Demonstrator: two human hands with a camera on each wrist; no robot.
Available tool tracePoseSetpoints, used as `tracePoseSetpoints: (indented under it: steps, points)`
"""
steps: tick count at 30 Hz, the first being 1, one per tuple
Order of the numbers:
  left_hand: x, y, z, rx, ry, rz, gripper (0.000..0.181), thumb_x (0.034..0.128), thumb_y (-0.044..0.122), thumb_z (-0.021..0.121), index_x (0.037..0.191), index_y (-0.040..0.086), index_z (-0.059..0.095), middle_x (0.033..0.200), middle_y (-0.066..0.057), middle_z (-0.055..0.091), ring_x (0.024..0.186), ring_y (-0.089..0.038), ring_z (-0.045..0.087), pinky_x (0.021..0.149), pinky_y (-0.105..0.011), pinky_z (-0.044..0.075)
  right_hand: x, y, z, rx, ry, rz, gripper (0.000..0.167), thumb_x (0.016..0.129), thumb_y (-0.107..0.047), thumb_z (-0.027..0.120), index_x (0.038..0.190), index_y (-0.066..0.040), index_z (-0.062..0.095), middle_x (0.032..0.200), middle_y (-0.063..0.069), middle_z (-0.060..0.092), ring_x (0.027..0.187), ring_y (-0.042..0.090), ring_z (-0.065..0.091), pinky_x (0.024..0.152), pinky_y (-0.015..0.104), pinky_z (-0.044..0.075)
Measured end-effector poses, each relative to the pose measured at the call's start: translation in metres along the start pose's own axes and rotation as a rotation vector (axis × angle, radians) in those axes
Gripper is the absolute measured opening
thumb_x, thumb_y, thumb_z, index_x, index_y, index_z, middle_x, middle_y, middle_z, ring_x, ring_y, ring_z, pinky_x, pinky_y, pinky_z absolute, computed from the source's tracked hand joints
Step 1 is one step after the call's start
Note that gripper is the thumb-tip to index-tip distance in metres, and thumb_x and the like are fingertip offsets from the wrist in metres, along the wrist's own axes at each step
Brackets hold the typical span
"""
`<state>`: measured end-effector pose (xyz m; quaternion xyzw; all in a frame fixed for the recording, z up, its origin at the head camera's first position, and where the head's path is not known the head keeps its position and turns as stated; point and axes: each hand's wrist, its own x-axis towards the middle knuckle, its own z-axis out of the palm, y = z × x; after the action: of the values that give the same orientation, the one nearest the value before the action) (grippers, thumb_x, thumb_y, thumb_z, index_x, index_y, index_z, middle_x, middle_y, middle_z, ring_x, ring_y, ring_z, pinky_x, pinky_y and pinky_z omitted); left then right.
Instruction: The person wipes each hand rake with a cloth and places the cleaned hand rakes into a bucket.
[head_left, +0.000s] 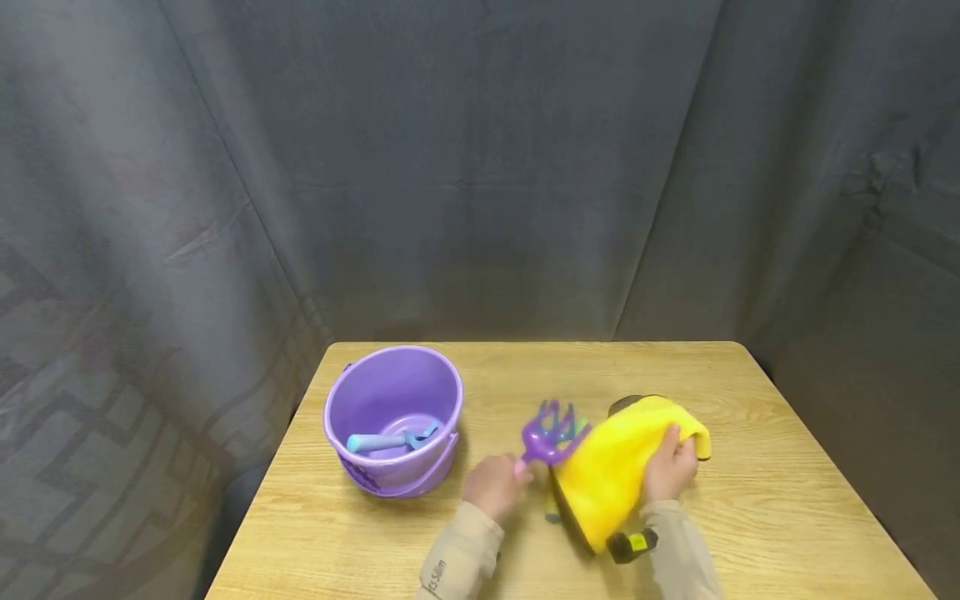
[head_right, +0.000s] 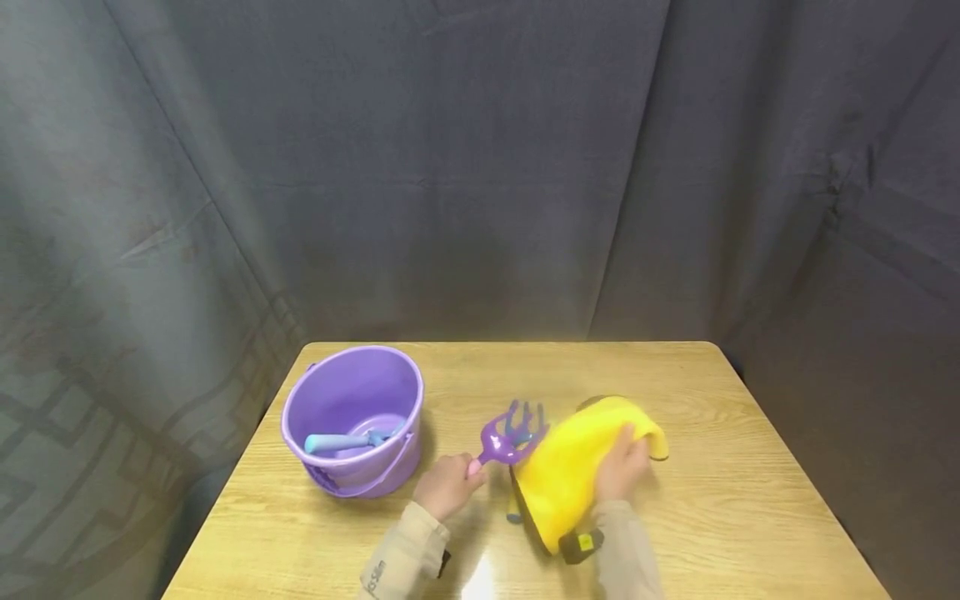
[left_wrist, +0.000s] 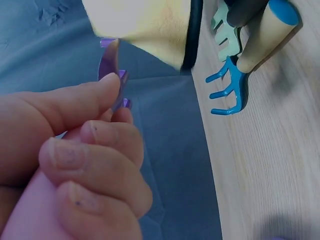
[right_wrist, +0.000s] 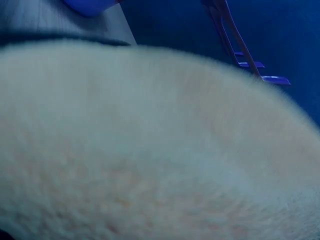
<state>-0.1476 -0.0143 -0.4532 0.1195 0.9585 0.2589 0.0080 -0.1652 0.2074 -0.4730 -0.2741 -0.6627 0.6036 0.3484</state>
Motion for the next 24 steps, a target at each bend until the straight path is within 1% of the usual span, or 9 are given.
tracePoseSetpoints:
  steps: [4, 7, 9, 12, 15, 18, 21, 23, 24]
  points:
    - [0.002, -0.001, -0.003, -0.018, 0.017, 0.018, 0.023, 0.0822, 0.026, 0.06, 0.067, 0.009, 0.057, 0.055, 0.001, 0.048, 0.046, -0.012, 0.044, 0.043, -0.025, 0.038, 0.001, -0.001, -0.001, 0.042, 0.002, 0.05, 0.025, 0.096, -0.029, 0.038, 0.088, -0.008, 0.049, 0.068, -0.006, 0.045, 0.058, 0.001, 0.042, 0.053, 0.012, 0.034]
    - [0.003, 0.001, -0.006, -0.042, 0.016, -0.006, 0.024, 0.0827, 0.027, 0.059, 0.067, 0.009, 0.057, 0.055, 0.002, 0.048, 0.046, -0.013, 0.044, 0.043, -0.026, 0.037, -0.002, -0.002, -0.002, 0.088, -0.031, 0.122, 0.024, 0.095, -0.03, 0.038, 0.089, -0.009, 0.048, 0.07, -0.007, 0.046, 0.06, 0.001, 0.043, 0.054, 0.011, 0.036]
    - [0.003, 0.002, -0.007, -0.048, 0.015, -0.025, 0.025, 0.0833, 0.029, 0.058, 0.067, 0.01, 0.057, 0.055, 0.002, 0.048, 0.047, -0.013, 0.045, 0.044, -0.026, 0.038, -0.005, -0.004, -0.001, 0.187, -0.063, 0.195, 0.024, 0.095, -0.031, 0.039, 0.085, -0.009, 0.045, 0.07, -0.007, 0.044, 0.059, 0.001, 0.042, 0.053, 0.011, 0.036]
    - [0.004, 0.006, -0.009, -0.052, 0.016, -0.036, 0.031, 0.0866, 0.035, 0.053, 0.068, 0.011, 0.056, 0.056, 0.002, 0.048, 0.048, -0.013, 0.045, 0.044, -0.027, 0.037, -0.009, -0.01, 0.002, 0.429, -0.105, 0.302, 0.025, 0.094, -0.029, 0.043, 0.079, -0.008, 0.041, 0.071, -0.005, 0.044, 0.06, 0.002, 0.043, 0.054, 0.012, 0.04]
    - [0.006, 0.01, -0.012, -0.064, 0.02, -0.014, 0.036, 0.0893, 0.04, 0.047, 0.067, 0.012, 0.055, 0.056, 0.003, 0.048, 0.048, -0.012, 0.044, 0.043, -0.026, 0.036, -0.013, -0.019, 0.004, 0.66, -0.154, 0.36, 0.023, 0.093, -0.024, 0.045, 0.076, -0.007, 0.043, 0.077, -0.002, 0.045, 0.069, 0.005, 0.046, 0.062, 0.014, 0.043]
    - [0.006, 0.015, -0.015, -0.084, 0.025, 0.026, 0.035, 0.0893, 0.039, 0.048, 0.067, 0.012, 0.055, 0.055, 0.003, 0.047, 0.046, -0.012, 0.043, 0.043, -0.025, 0.036, -0.015, -0.028, 0.005, 0.777, -0.225, 0.395, 0.019, 0.094, -0.02, 0.043, 0.08, -0.007, 0.045, 0.09, -0.001, 0.045, 0.083, 0.008, 0.046, 0.075, 0.016, 0.041]
    - [0.005, 0.018, -0.018, -0.094, 0.028, 0.055, 0.028, 0.0869, 0.033, 0.054, 0.069, 0.012, 0.054, 0.055, 0.004, 0.046, 0.046, -0.011, 0.042, 0.042, -0.024, 0.035, -0.018, -0.036, 0.004, 0.817, -0.337, 0.467, 0.016, 0.096, -0.02, 0.038, 0.097, -0.006, 0.044, 0.109, -0.002, 0.042, 0.101, 0.009, 0.043, 0.089, 0.018, 0.035]
    - [0.005, 0.021, -0.02, -0.1, 0.032, 0.07, 0.026, 0.0853, 0.031, 0.057, 0.07, 0.012, 0.053, 0.055, 0.005, 0.045, 0.046, -0.01, 0.041, 0.042, -0.023, 0.034, -0.021, -0.041, 0.003, 0.8, -0.45, 0.518, 0.027, 0.097, -0.024, 0.031, 0.118, -0.008, 0.037, 0.126, -0.001, 0.034, 0.116, 0.009, 0.034, 0.097, 0.019, 0.027]
    - [0.004, 0.022, -0.021, -0.103, 0.037, 0.08, 0.025, 0.0849, 0.031, 0.058, 0.07, 0.012, 0.053, 0.055, 0.005, 0.045, 0.046, -0.01, 0.041, 0.042, -0.023, 0.034, -0.022, -0.042, 0.003, 0.801, -0.508, 0.548, 0.037, 0.098, -0.026, 0.028, 0.131, -0.01, 0.026, 0.136, 0.001, 0.027, 0.124, 0.01, 0.027, 0.1, 0.019, 0.022]
